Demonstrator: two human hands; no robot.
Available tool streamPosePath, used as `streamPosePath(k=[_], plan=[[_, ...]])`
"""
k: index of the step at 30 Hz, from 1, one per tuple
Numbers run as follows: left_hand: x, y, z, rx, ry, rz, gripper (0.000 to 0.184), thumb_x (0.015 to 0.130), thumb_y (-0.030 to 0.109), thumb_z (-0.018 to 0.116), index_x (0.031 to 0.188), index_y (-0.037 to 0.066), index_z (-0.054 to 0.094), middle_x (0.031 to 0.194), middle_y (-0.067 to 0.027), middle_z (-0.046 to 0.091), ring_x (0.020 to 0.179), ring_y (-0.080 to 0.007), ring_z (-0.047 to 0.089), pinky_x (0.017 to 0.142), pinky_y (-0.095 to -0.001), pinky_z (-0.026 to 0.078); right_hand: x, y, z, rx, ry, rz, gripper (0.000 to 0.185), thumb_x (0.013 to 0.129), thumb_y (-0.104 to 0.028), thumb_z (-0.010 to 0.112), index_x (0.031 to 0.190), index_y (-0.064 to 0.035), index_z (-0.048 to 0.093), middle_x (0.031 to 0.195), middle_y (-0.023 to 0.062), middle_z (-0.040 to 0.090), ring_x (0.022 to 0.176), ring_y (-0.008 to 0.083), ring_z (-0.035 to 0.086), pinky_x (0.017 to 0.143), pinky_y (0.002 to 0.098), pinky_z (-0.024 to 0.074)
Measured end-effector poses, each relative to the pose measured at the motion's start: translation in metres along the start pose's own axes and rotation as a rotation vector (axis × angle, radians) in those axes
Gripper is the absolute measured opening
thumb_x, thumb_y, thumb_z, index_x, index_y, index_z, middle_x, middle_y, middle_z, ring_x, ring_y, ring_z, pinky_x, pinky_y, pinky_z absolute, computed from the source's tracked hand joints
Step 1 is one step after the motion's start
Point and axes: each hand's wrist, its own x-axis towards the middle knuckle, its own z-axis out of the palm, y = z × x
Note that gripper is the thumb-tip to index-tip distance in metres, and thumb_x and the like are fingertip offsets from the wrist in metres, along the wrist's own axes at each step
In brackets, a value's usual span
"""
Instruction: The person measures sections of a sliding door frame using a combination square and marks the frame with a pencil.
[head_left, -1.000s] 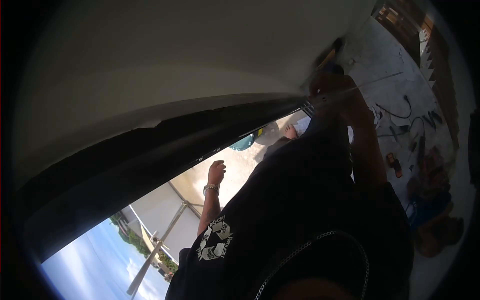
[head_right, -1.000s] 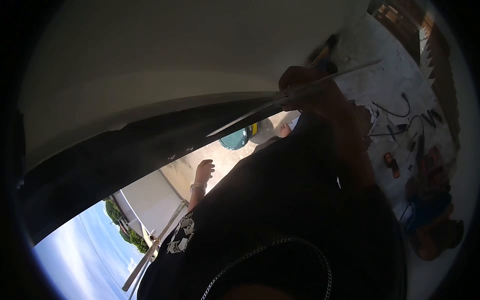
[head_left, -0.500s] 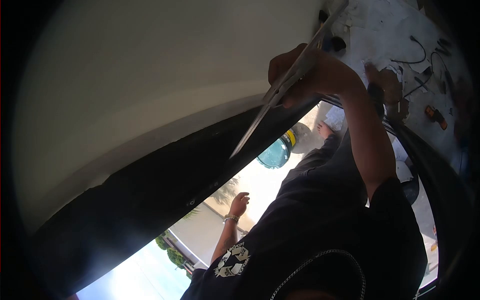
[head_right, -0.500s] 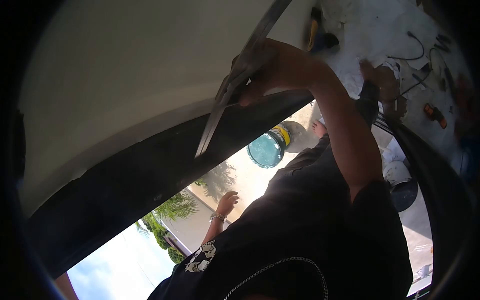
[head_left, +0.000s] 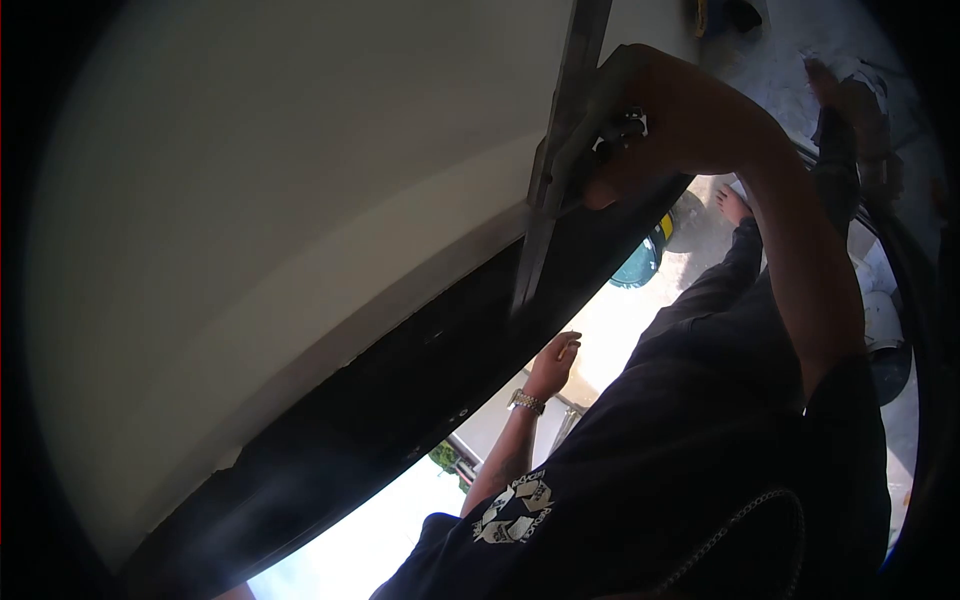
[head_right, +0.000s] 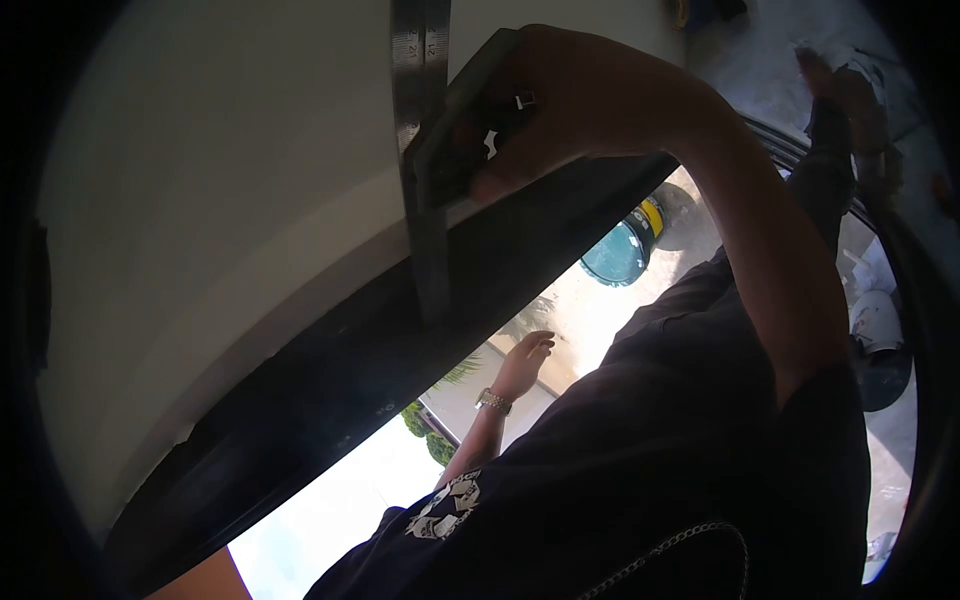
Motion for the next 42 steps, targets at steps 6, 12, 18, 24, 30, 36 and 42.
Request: streamPosePath(k=[6,12,18,24,30,36,42], plan=[[-0.018,0.011,0.001,0.011,0.026,-0.042,0.029,0.1,0.021,0.052,0.122,0.003,0.061,0.115,-0.019,0.069,0.111,-0.0282,0.067,0.094,-0.0366,0.051,-0.028,-0.02,0.001,-0.018,0.101,0.007,0.033,0.072,-0.031,0.087,0.097,-0.012,0.078,0.09,0.0057,0.073,0.081,0.0198,0.067,0.078,0.0331,0.0502],[-0.021,0.058,-0.005,0.249,-0.03,0.041,0.03,0.1,0.022,0.053,0.125,0.007,0.06,0.107,-0.0161,0.068,0.102,-0.0284,0.066,0.09,-0.0392,0.051,-0.01,-0.017,0.006,0.101,0.071,0.068,0.032,0.068,-0.016,0.087,0.096,-0.0064,0.076,0.085,0.0073,0.074,0.077,0.0182,0.071,0.073,0.0337,0.0538],[-0.038,0.163,-0.02,0.365,-0.068,0.274,0.029,0.097,0.022,0.059,0.122,0.009,0.061,0.117,-0.0171,0.063,0.108,-0.0316,0.062,0.091,-0.0419,0.05,0.005,-0.011,0.006,-0.091,0.047,0.0,0.032,0.067,-0.015,0.086,0.096,-0.0073,0.076,0.087,0.0069,0.074,0.083,0.019,0.072,0.075,0.0334,0.0553],[-0.044,0.185,-0.035,0.346,0.029,0.553,0.015,0.095,0.016,0.061,0.088,0.002,0.063,0.105,-0.0152,0.066,0.103,-0.0309,0.064,0.084,-0.0388,0.053,0.002,0.023,0.01,0.014,0.089,0.016,0.039,0.062,-0.015,0.089,0.099,-0.0092,0.075,0.096,0.0058,0.073,0.09,0.0209,0.071,0.081,0.0361,0.0563],[-0.077,0.214,-0.044,0.122,0.211,0.383,0.01,0.095,0.012,0.061,0.096,0.004,0.067,0.082,-0.009,0.066,0.065,-0.0176,0.06,0.058,-0.0302,0.047,-0.005,0.03,0.012,0.093,0.165,0.068,0.047,0.062,-0.013,0.089,0.105,-0.0117,0.072,0.101,0.0057,0.072,0.097,0.0236,0.07,0.082,0.0388,0.0561],[-0.09,0.216,-0.046,0.13,0.296,0.368,0.016,0.093,0.005,0.062,0.108,0.005,0.068,0.087,-0.0077,0.069,0.062,-0.0144,0.06,0.056,-0.0267,0.048,-0.009,0.023,0.008,-0.083,0.136,-0.029,0.046,0.061,-0.011,0.09,0.103,-0.0123,0.072,0.1,0.0061,0.071,0.098,0.022,0.07,0.083,0.0383,0.0557],[-0.055,0.207,-0.029,0.101,0.259,0.554,0.024,0.088,-0.003,0.06,0.11,0.003,0.068,0.083,-0.009,0.067,0.058,-0.0144,0.057,0.054,-0.0267,0.047,-0.052,0.091,-0.036,0.168,0.121,0.231,0.021,0.084,-0.015,0.074,0.103,-0.0104,0.067,0.085,0.0073,0.066,0.085,0.0132,0.066,0.077,0.031,0.0567]])
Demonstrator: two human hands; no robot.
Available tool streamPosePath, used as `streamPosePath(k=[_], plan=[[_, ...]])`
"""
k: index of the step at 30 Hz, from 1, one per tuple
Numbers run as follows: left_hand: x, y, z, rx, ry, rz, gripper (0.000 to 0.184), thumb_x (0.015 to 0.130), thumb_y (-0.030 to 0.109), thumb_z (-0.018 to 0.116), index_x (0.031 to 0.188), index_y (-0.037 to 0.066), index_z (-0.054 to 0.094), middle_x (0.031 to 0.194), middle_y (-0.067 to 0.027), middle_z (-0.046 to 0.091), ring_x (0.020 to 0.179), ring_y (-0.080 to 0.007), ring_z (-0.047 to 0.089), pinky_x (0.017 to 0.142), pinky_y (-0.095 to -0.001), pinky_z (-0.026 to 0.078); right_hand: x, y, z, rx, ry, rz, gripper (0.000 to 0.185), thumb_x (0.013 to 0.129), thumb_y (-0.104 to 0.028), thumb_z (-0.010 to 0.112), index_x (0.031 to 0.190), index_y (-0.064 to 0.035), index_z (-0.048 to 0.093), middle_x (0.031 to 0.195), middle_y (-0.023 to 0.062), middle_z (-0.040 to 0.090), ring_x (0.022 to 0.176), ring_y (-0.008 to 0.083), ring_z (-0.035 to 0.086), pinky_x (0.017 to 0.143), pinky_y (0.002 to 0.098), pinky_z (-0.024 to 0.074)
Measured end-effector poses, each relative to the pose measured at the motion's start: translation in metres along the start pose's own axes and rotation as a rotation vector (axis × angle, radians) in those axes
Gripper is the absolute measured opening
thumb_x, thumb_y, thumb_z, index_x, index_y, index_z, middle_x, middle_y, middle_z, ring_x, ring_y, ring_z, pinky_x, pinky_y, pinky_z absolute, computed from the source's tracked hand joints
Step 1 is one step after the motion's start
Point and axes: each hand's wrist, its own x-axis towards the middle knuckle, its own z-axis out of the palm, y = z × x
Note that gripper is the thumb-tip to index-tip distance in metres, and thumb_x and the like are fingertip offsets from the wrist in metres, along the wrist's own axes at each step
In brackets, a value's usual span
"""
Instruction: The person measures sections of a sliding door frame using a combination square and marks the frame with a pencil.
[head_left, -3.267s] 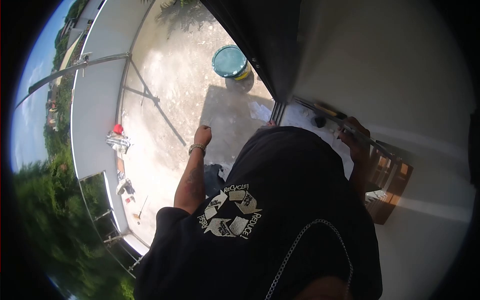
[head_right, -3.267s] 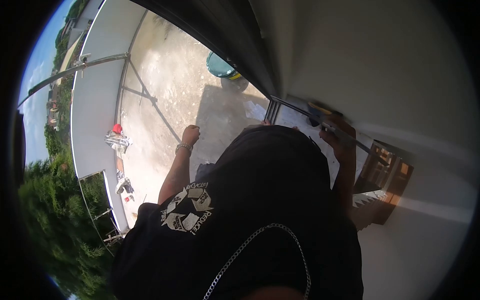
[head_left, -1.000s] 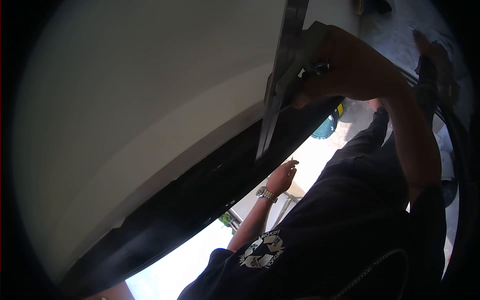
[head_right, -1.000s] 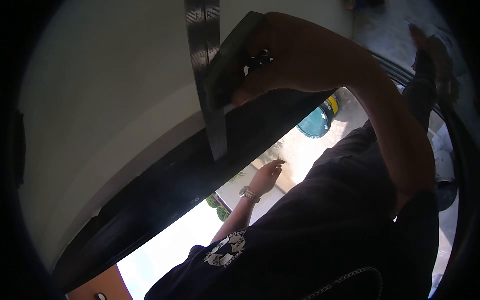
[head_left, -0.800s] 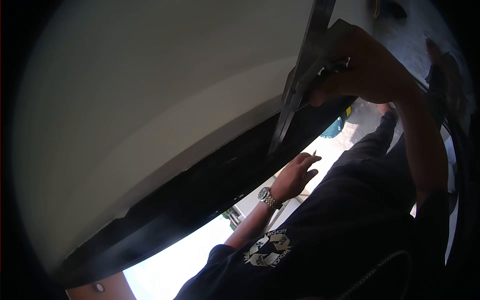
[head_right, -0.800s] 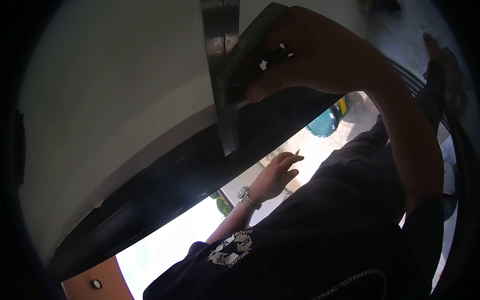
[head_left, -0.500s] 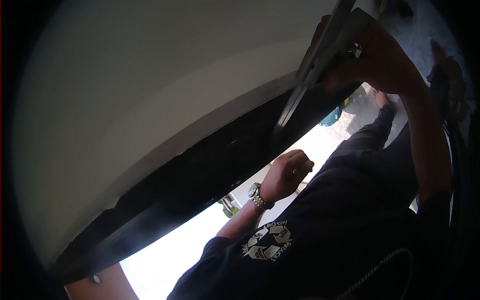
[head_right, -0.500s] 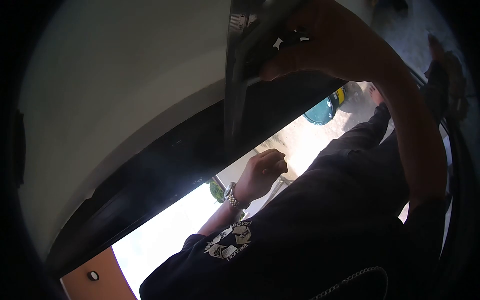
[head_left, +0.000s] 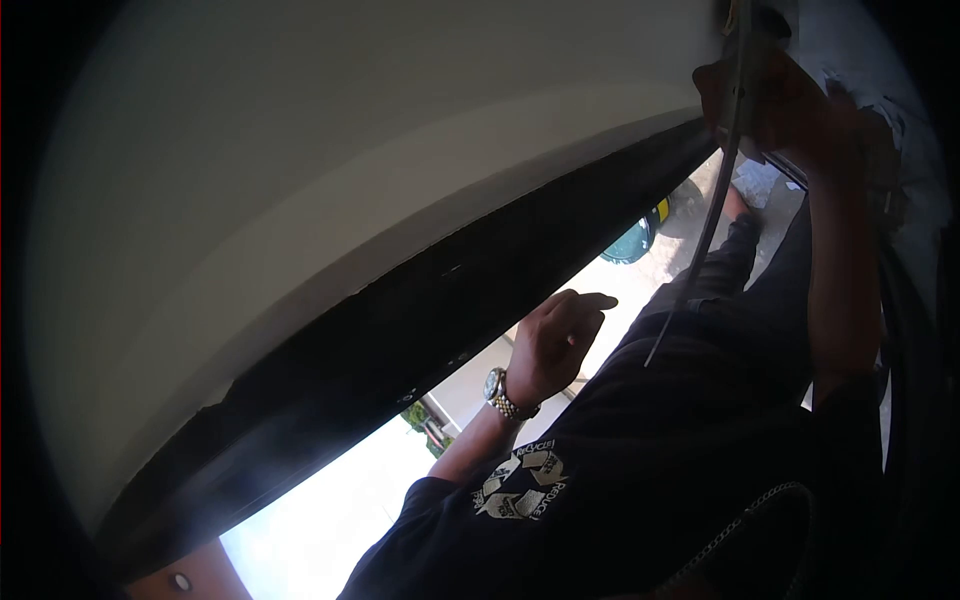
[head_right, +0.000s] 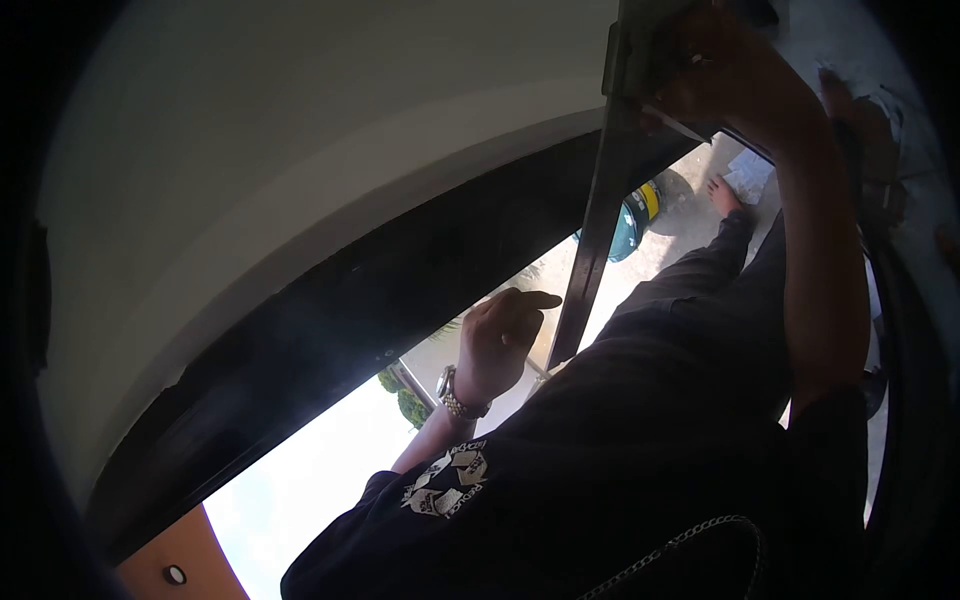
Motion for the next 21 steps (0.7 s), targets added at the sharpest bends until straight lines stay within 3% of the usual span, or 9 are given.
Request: streamPosePath(k=[2,4,6,9,12,14,18,19,21], plan=[[0.008,0.01,0.027,-0.033,-0.059,0.17,0.031,0.088,-0.005,0.058,0.117,0.002,0.066,0.077,-0.0104,0.062,0.057,-0.0165,0.055,0.057,-0.0277,0.046,-0.034,0.016,-0.017,0.255,-0.079,-0.041,0.018,0.09,-0.025,0.069,0.089,-0.0078,0.064,0.075,0.0058,0.057,0.067,0.0118,0.052,0.063,0.0296,0.042],[0.019,0.041,0.062,-0.185,-0.019,0.085,0.033,0.09,-0.003,0.056,0.121,0.003,0.065,0.076,-0.0113,0.06,0.061,-0.0185,0.056,0.059,-0.029,0.046,-0.071,0.033,-0.011,0.69,-0.28,-0.196,0.036,0.095,-0.035,0.063,0.075,-0.0051,0.06,0.064,0.0042,0.048,0.049,0.0104,0.037,0.049,0.0283,0.0273],[0.042,0.064,0.085,-0.146,0.122,0.29,0.035,0.091,-0.001,0.057,0.125,0.005,0.063,0.081,-0.0124,0.059,0.066,-0.0222,0.058,0.061,-0.0321,0.047,-0.102,0.053,-0.004,1.044,-0.411,-0.291,0.026,0.101,-0.031,0.053,0.097,-0.0056,0.058,0.066,0.0021,0.046,0.055,0.0121,0.036,0.053,0.0289,0.0319],[0.075,0.098,0.1,-0.154,0.206,0.425,0.037,0.09,0.002,0.06,0.127,0.006,0.061,0.084,-0.0122,0.059,0.068,-0.0238,0.06,0.062,-0.0339,0.049,-0.151,0.054,-0.002,1.146,-0.288,-0.137,0.038,0.104,-0.039,0.042,0.091,-0.006,0.055,0.066,-0.0004,0.042,0.058,0.009,0.034,0.053,0.0246,0.0297],[0.097,0.114,0.1,-0.153,0.172,0.412,0.036,0.092,0.009,0.063,0.128,0.009,0.063,0.095,-0.0075,0.061,0.082,-0.0156,0.06,0.072,-0.0309,0.051,-0.174,0.044,0.015,1.232,-0.223,-0.126,0.04,0.103,-0.041,0.041,0.088,-0.0067,0.055,0.066,-0.0008,0.043,0.058,0.0086,0.036,0.053,0.0238,0.0305],[0.113,0.118,0.098,-0.024,0.087,0.595,0.044,0.088,0.01,0.068,0.131,0.01,0.059,0.095,-0.0122,0.059,0.076,-0.0247,0.063,0.067,-0.037,0.052,-0.184,0.036,0.022,1.408,-0.183,0.026,0.04,0.103,-0.041,0.041,0.087,-0.0071,0.054,0.067,-0.001,0.045,0.059,0.0091,0.037,0.052,0.024,0.0304],[0.138,0.113,0.117,-0.163,-0.088,0.687,0.04,0.086,0.014,0.071,0.125,0.011,0.062,0.106,-0.0131,0.063,0.084,-0.0277,0.066,0.072,-0.0401,0.052,-0.199,0.024,0.033,1.477,-0.3,0.099,0.044,0.104,-0.042,0.037,0.091,-0.0048,0.057,0.069,-0.0004,0.047,0.059,0.0095,0.038,0.05,0.0244,0.0337],[0.136,0.112,0.117,-0.203,-0.221,0.51,0.032,0.086,0.017,0.072,0.115,0.007,0.063,0.1,-0.0132,0.067,0.085,-0.0304,0.067,0.071,-0.0401,0.051,-0.206,0.006,0.04,1.462,-0.131,0.237,0.055,0.104,-0.05,0.036,0.095,-0.0017,0.061,0.068,0.0015,0.051,0.055,0.0094,0.04,0.046,0.0245,0.0342],[0.126,0.113,0.116,-0.162,-0.201,0.492,0.028,0.087,0.019,0.072,0.11,0.006,0.063,0.094,-0.0135,0.068,0.082,-0.0319,0.067,0.069,-0.0405,0.05,-0.217,0.022,0.032,1.28,-0.247,0.194,0.06,0.102,-0.055,0.036,0.097,-0.001,0.062,0.067,0.0021,0.052,0.052,0.0092,0.04,0.045,0.024,0.0334]])
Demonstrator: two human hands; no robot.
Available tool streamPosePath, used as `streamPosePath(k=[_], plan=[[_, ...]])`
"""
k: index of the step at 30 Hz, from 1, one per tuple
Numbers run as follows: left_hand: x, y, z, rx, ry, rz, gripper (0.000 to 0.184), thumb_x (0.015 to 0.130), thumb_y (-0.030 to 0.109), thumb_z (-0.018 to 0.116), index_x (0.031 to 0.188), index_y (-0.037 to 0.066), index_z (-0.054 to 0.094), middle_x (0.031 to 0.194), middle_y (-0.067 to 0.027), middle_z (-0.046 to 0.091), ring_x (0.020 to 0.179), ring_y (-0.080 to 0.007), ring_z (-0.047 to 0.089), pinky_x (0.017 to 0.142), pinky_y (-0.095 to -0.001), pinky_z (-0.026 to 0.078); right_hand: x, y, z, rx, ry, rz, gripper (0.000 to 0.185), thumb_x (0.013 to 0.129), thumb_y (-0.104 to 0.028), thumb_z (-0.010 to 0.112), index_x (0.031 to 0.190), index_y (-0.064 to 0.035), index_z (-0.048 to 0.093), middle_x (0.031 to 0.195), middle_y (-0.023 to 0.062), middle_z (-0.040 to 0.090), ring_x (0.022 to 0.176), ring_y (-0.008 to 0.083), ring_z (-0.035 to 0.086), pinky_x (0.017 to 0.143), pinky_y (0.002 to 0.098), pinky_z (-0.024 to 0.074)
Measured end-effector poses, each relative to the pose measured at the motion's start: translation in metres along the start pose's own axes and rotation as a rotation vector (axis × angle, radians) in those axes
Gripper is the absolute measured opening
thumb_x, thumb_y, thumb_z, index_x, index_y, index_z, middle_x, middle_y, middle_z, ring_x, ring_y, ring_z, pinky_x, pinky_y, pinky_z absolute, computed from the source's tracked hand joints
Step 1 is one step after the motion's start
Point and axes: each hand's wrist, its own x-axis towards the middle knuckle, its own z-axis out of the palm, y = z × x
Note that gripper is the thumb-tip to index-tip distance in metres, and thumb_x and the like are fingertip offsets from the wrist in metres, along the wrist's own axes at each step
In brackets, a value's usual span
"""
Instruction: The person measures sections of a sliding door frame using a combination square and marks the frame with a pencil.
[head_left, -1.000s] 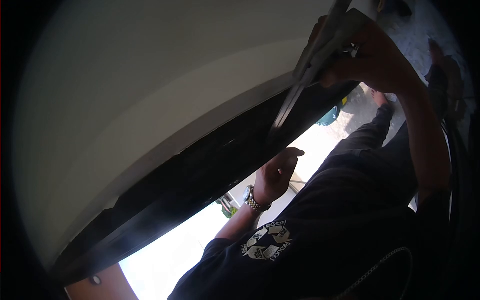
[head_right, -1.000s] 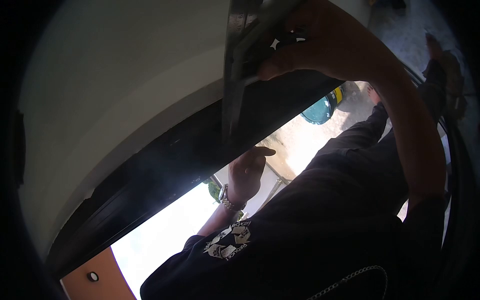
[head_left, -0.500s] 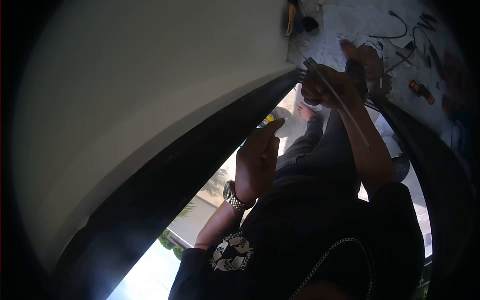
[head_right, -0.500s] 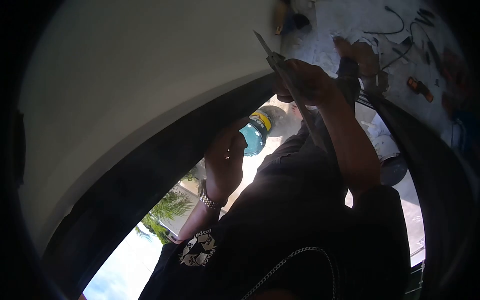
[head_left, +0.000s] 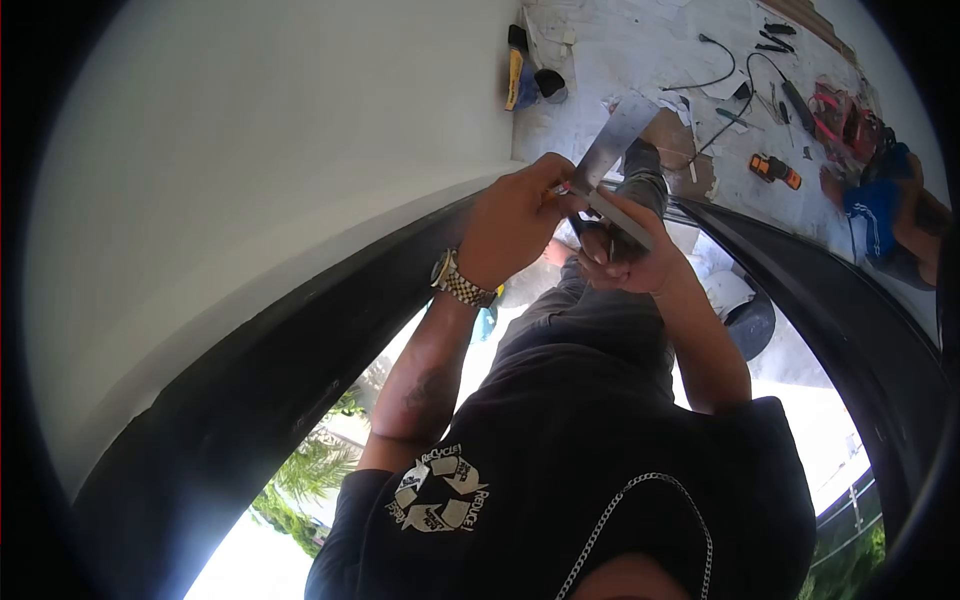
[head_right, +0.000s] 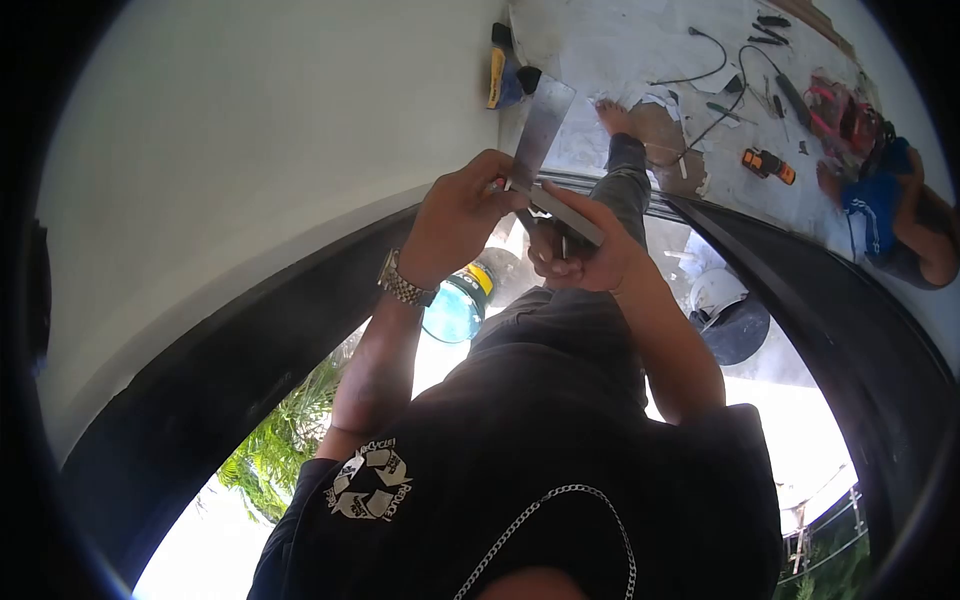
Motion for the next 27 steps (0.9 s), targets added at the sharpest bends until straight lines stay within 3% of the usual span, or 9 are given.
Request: streamPosePath(k=[1,3,5,6,8,12,19,23,27], plan=[[-0.009,0.003,0.003,0.039,0.005,-0.026,0.025,0.087,0.021,0.072,0.105,0.005,0.062,0.087,-0.0138,0.069,0.08,-0.0333,0.067,0.067,-0.0409,0.05,-0.006,0.0,-0.01,-0.184,-0.084,0.038,0.065,0.101,-0.059,0.037,0.099,-0.0004,0.064,0.067,0.0027,0.054,0.049,0.009,0.041,0.044,0.0235,0.0326],[-0.025,0.004,0.006,0.152,0.071,-0.011,0.027,0.093,0.025,0.065,0.104,0.003,0.054,0.081,-0.015,0.068,0.074,-0.0366,0.067,0.064,-0.0421,0.05,-0.022,-0.005,0.018,-0.532,0.616,-0.039,0.067,0.099,-0.064,0.04,0.097,-0.0022,0.065,0.064,0.002,0.054,0.044,0.0083,0.038,0.042,0.0231,0.0304],[-0.052,0.01,0.005,0.124,0.183,-0.02,0.028,0.093,0.024,0.065,0.106,0.003,0.052,0.079,-0.0148,0.068,0.07,-0.0376,0.067,0.061,-0.0427,0.05,-0.032,0.002,0.001,-0.513,0.879,-0.271,0.052,0.097,-0.054,0.052,0.103,-0.0036,0.062,0.077,0.004,0.061,0.051,0.0063,0.039,0.048,0.0205,0.0285],[-0.064,0.016,-0.001,0.16,0.183,-0.084,0.029,0.093,0.023,0.066,0.106,0.003,0.051,0.079,-0.0152,0.068,0.068,-0.0374,0.067,0.059,-0.0424,0.05,-0.023,0.012,0.0,-0.505,0.853,-0.254,0.052,0.097,-0.054,0.052,0.103,-0.0036,0.062,0.077,0.004,0.061,0.051,0.0063,0.039,0.048,0.0205,0.0285],[-0.086,0.02,-0.005,0.236,0.212,-0.187,0.029,0.091,0.02,0.069,0.107,0.003,0.052,0.078,-0.0158,0.068,0.062,-0.036,0.066,0.055,-0.041,0.051,-0.01,0.028,0.007,-1.176,0.8,-0.463,0.04,0.09,-0.031,0.073,0.118,-0.0054,0.061,0.088,-0.0019,0.061,0.062,0.0013,0.043,0.054,0.0196,0.0306],[-0.134,0.033,-0.022,0.371,0.445,-0.264,0.032,0.088,0.015,0.07,0.113,0.001,0.055,0.079,-0.0145,0.068,0.061,-0.0317,0.067,0.054,-0.038,0.051,0.069,0.06,0.062,-1.144,0.523,-0.384,0.05,0.084,-0.005,0.074,0.13,-0.0069,0.055,0.101,0.0008,0.066,0.085,0.0057,0.056,0.073,0.0232,0.0436],[-0.182,0.053,-0.039,0.602,0.649,-0.463,0.048,0.082,0.003,0.072,0.127,0.0,0.055,0.098,-0.0172,0.068,0.071,-0.0305,0.069,0.056,-0.0357,0.053,0.137,0.074,0.061,-1.511,0.396,-0.346,0.031,0.092,-0.023,0.069,0.112,-0.0041,0.055,0.085,0.0089,0.066,0.068,0.0201,0.065,0.064,0.0304,0.0493],[-0.211,0.057,-0.036,0.688,0.761,-0.338,0.053,0.076,-0.002,0.077,0.123,0.0,0.053,0.084,-0.0111,0.07,0.042,-0.013,0.047,0.042,-0.0269,0.037,0.163,0.099,0.049,-1.297,0.373,-0.603,0.032,0.092,-0.026,0.068,0.11,-0.005,0.052,0.082,0.0096,0.065,0.068,0.0232,0.066,0.062,0.0325,0.0497],[-0.231,0.062,-0.031,0.632,0.72,-0.569,0.046,0.076,0.0,0.077,0.117,0.001,0.054,0.07,-0.0063,0.066,0.042,-0.0141,0.05,0.043,-0.0284,0.039,0.168,0.103,0.055,-1.29,0.503,-0.61,0.039,0.089,-0.03,0.072,0.109,-0.0046,0.05,0.077,0.0082,0.064,0.06,0.0212,0.063,0.057,0.0332,0.0478]])
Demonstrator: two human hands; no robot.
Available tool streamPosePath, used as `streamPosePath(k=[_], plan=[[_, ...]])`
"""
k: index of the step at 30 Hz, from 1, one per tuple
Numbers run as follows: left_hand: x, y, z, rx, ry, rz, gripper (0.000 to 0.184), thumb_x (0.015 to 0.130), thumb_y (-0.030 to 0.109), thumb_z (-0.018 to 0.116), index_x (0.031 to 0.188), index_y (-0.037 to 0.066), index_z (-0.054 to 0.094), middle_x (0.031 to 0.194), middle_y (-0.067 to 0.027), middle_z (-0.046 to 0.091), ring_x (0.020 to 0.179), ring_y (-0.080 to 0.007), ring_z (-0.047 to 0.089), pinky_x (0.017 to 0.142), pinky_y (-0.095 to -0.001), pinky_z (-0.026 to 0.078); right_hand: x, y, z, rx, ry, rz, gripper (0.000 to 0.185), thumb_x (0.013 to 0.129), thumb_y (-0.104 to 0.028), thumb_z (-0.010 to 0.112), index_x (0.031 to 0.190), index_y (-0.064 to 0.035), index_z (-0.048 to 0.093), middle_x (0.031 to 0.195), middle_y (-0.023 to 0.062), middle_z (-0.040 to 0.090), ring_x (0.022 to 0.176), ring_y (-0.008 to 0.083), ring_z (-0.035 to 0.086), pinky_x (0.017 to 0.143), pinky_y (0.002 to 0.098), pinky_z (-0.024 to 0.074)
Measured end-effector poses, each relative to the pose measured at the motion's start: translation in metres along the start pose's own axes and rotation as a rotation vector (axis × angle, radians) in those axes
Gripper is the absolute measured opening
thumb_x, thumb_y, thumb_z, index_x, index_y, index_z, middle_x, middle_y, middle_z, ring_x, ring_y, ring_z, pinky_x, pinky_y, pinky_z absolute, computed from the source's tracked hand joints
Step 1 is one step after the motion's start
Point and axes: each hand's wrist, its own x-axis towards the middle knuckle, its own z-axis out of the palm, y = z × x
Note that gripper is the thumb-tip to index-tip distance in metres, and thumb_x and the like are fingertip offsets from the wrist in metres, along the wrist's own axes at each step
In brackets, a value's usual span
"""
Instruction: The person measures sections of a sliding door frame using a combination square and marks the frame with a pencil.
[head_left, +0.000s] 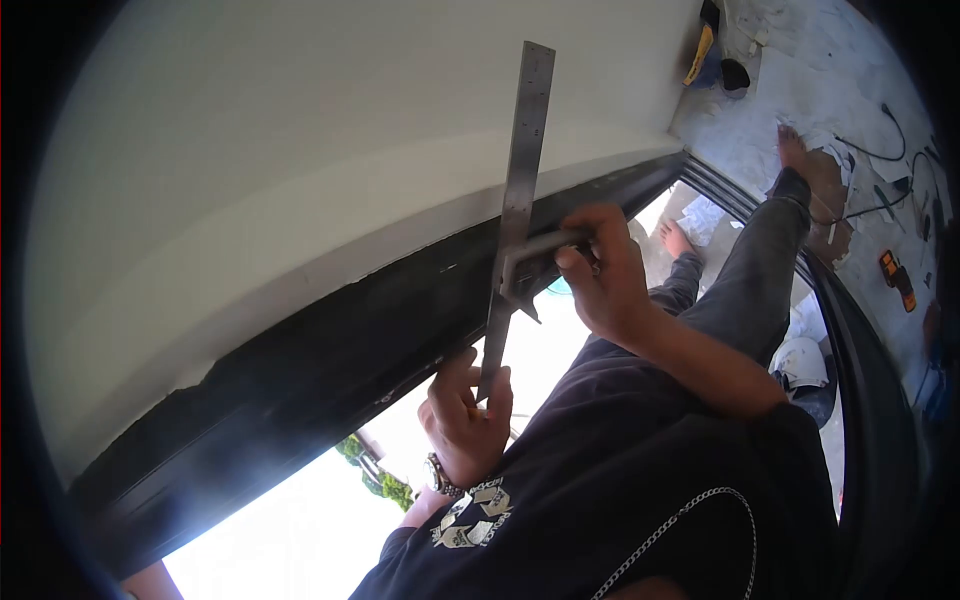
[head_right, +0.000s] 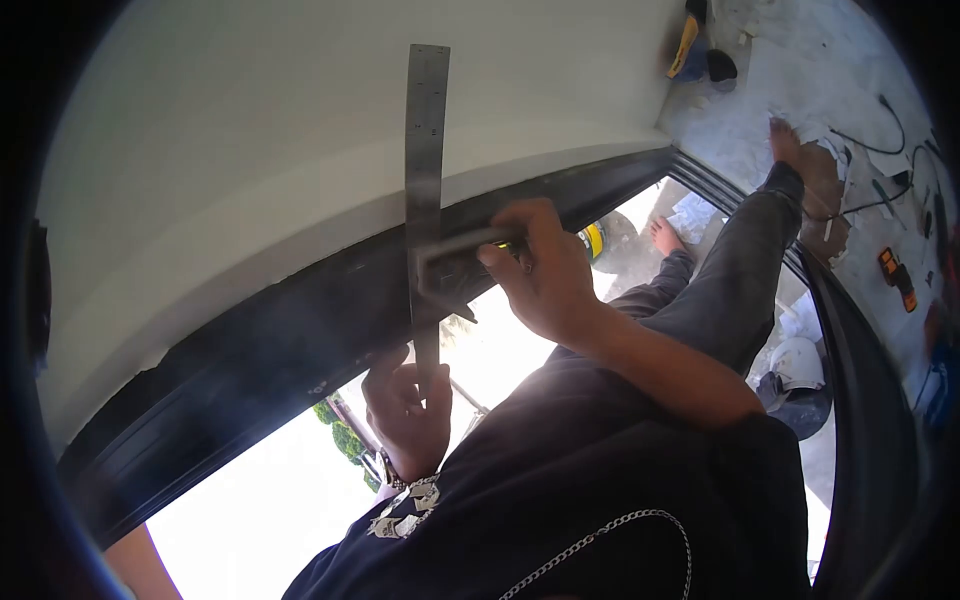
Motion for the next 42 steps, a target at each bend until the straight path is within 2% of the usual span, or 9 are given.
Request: streamPosePath(k=[2,4,5,7,9,13,28,38,42], plan=[[-0.002,-0.011,0.006,-0.006,0.011,-0.025,0.041,0.076,0.001,0.077,0.111,0.002,0.057,0.066,-0.0057,0.064,0.043,-0.0155,0.052,0.044,-0.0293,0.04,0.006,-0.002,-0.003,-0.059,0.017,-0.012,0.042,0.085,-0.03,0.076,0.107,-0.005,0.051,0.073,0.0062,0.062,0.056,0.0194,0.06,0.055,0.0319,0.0462],[0.001,-0.021,0.007,0.077,-0.004,0.209,0.028,0.075,0.0,0.077,0.1,0.001,0.063,0.064,-0.0074,0.062,0.047,-0.0196,0.057,0.047,-0.0316,0.042,0.013,-0.006,-0.008,-0.113,0.023,-0.017,0.045,0.081,-0.031,0.08,0.104,-0.0054,0.051,0.069,0.0042,0.061,0.052,0.0177,0.057,0.052,0.0307,0.0447],[0.001,-0.018,0.009,0.057,0.012,0.096,0.013,0.08,0.0,0.07,0.092,0.001,0.066,0.064,-0.0092,0.061,0.051,-0.0231,0.06,0.049,-0.0324,0.044,0.02,-0.01,-0.014,-0.212,0.0,-0.044,0.047,0.077,-0.031,0.083,0.1,-0.0057,0.052,0.066,0.0031,0.059,0.049,0.017,0.055,0.05,0.0296,0.0435],[0.002,-0.024,0.018,0.004,-0.017,0.011,0.011,0.083,0.0,0.066,0.094,0.001,0.066,0.064,-0.009,0.062,0.052,-0.0227,0.06,0.05,-0.0322,0.044,0.031,-0.012,-0.024,-0.34,0.007,-0.216,0.049,0.065,-0.03,0.09,0.094,-0.0054,0.059,0.065,0.0034,0.058,0.053,0.0158,0.06,0.049,0.0277,0.0445],[0.005,-0.022,0.023,-0.084,-0.039,-0.133,0.021,0.096,0.014,0.054,0.096,-0.001,0.069,0.065,-0.0081,0.065,0.056,-0.0154,0.061,0.054,-0.0281,0.045,0.049,-0.018,-0.025,-0.316,0.04,-0.38,0.047,0.064,-0.029,0.09,0.095,-0.0056,0.063,0.068,0.0041,0.06,0.057,0.017,0.062,0.05,0.0288,0.0468],[0.007,-0.015,0.019,-0.176,-0.071,-0.187,0.024,0.098,0.012,0.05,0.101,-0.004,0.067,0.07,-0.0117,0.068,0.061,-0.0159,0.064,0.056,-0.0281,0.046,0.066,-0.005,-0.024,-0.247,-0.084,-0.7,0.042,0.063,-0.027,0.089,0.096,-0.0072,0.072,0.077,0.005,0.065,0.068,0.0204,0.068,0.055,0.0324,0.0519],[0.021,-0.004,0.012,-0.057,-0.061,-0.015,0.018,0.082,-0.007,0.06,0.099,-0.003,0.065,0.072,-0.0121,0.068,0.053,-0.0243,0.062,0.052,-0.0325,0.046,0.073,0.007,-0.022,-0.084,-0.13,-0.733,0.039,0.066,-0.024,0.089,0.098,-0.01,0.071,0.08,0.0039,0.069,0.066,0.0161,0.065,0.053,0.028,0.0459],[0.002,-0.004,-0.001,0.009,-0.001,-0.153,0.013,0.084,0.0,0.061,0.096,-0.005,0.065,0.068,-0.0122,0.067,0.051,-0.0233,0.06,0.051,-0.0312,0.045,0.079,-0.005,-0.018,0.016,-0.159,-0.766,0.034,0.066,-0.023,0.089,0.091,-0.0103,0.07,0.082,0.0016,0.068,0.06,0.0111,0.06,0.049,0.0259,0.041],[0.023,0.017,0.0,-0.088,0.076,-0.123,0.018,0.095,0.008,0.055,0.1,-0.005,0.065,0.075,-0.0108,0.071,0.054,-0.0204,0.063,0.052,-0.0305,0.046,0.089,-0.015,-0.021,0.052,-0.106,-0.765,0.033,0.066,-0.023,0.089,0.089,-0.0082,0.07,0.076,0.0011,0.064,0.059,0.0111,0.059,0.048,0.0267,0.0404]])
